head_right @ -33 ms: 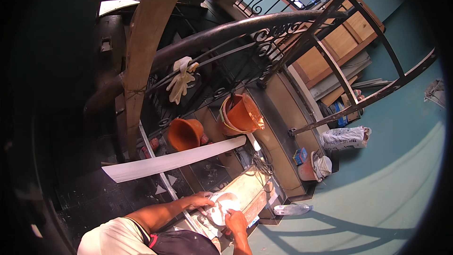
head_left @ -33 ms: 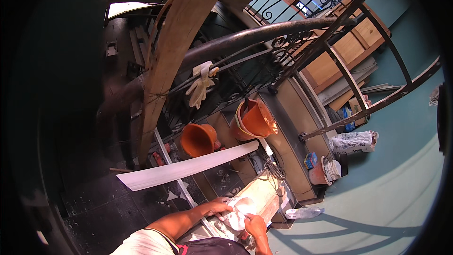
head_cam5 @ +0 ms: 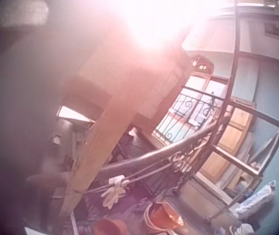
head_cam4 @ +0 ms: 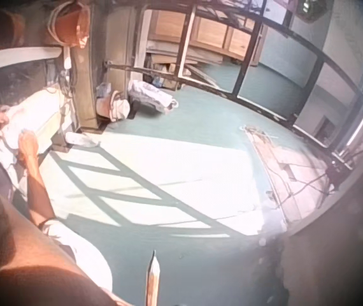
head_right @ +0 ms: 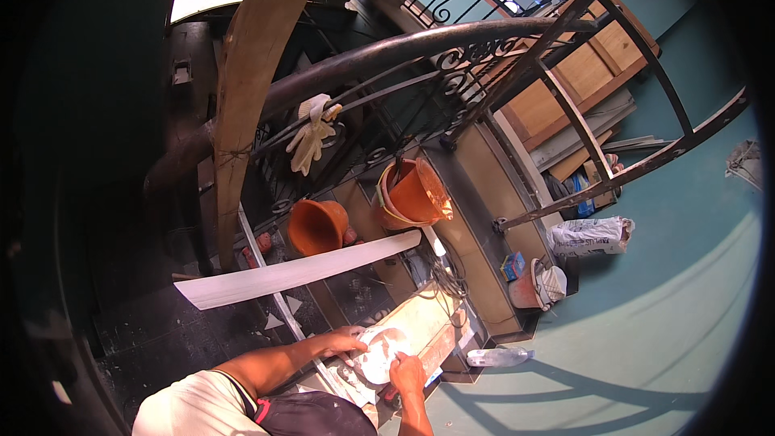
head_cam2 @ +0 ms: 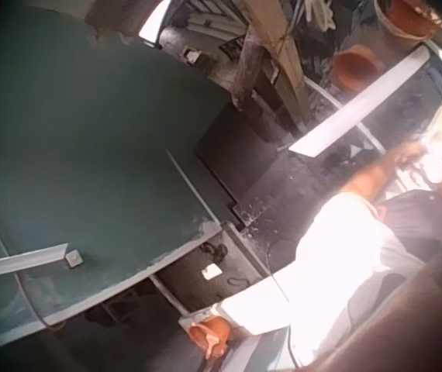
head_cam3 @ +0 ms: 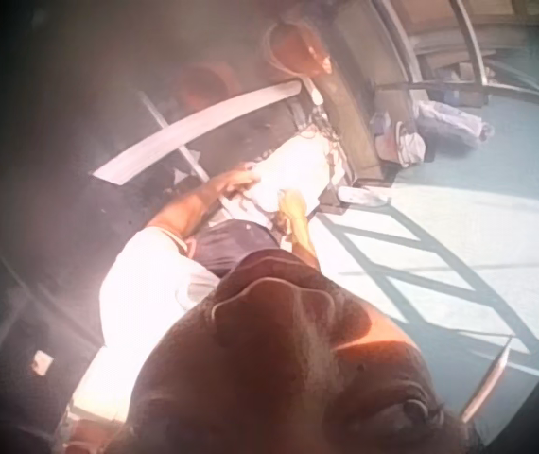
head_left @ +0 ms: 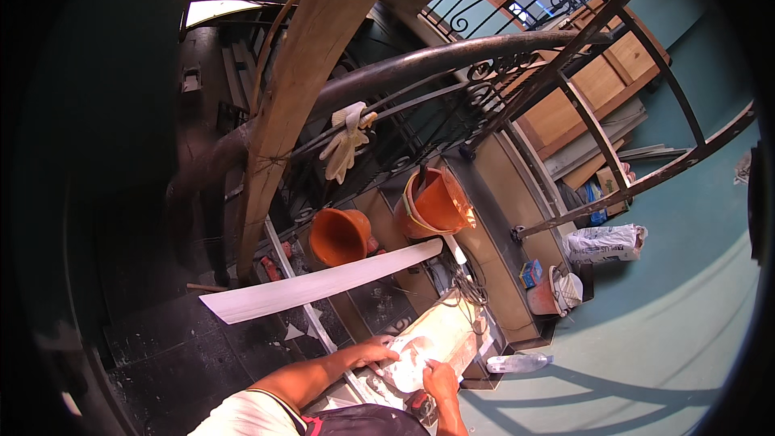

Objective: The person mixes a white paste in a bowl, then uses a trowel to apply the paste onto a long white strip. The person also puts on shoes during the process.

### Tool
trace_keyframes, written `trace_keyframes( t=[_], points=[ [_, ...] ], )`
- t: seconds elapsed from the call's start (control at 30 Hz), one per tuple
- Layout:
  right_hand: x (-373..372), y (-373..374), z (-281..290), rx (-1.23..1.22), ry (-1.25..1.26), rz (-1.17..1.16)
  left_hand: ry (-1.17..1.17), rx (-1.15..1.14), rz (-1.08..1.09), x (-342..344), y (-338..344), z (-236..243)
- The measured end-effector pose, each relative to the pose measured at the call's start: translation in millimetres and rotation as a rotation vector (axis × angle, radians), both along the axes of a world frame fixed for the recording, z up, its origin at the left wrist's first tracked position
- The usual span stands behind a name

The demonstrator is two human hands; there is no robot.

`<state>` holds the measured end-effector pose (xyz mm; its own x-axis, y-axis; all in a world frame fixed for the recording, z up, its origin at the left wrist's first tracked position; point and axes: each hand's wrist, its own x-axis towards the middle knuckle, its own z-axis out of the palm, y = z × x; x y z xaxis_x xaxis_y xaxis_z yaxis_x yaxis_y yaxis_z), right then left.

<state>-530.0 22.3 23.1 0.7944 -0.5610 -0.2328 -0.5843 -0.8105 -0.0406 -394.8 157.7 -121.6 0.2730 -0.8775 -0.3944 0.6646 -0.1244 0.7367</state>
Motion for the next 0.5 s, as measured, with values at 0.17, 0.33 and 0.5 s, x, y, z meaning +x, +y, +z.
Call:
trace_keyframes(
  t=[0.17, 0.33, 0.5],
  points=[
    [-5.0, -19.7, -17.1, 0.041, 0.103, 0.107, 0.011, 0.005, 0.015, -2.3, -9.1, -3.2],
    [-13.7, -26.2, -0.7, 0.046, 0.017, -0.066, 0.073, -0.048, 0.002, -4.4, -7.7, -11.6],
    [2.3, 5.2, -10.7, 0.018, 0.059, 0.15, -0.018, 0.072, 0.031, -0.1, -9.4, -22.4]
  ],
)
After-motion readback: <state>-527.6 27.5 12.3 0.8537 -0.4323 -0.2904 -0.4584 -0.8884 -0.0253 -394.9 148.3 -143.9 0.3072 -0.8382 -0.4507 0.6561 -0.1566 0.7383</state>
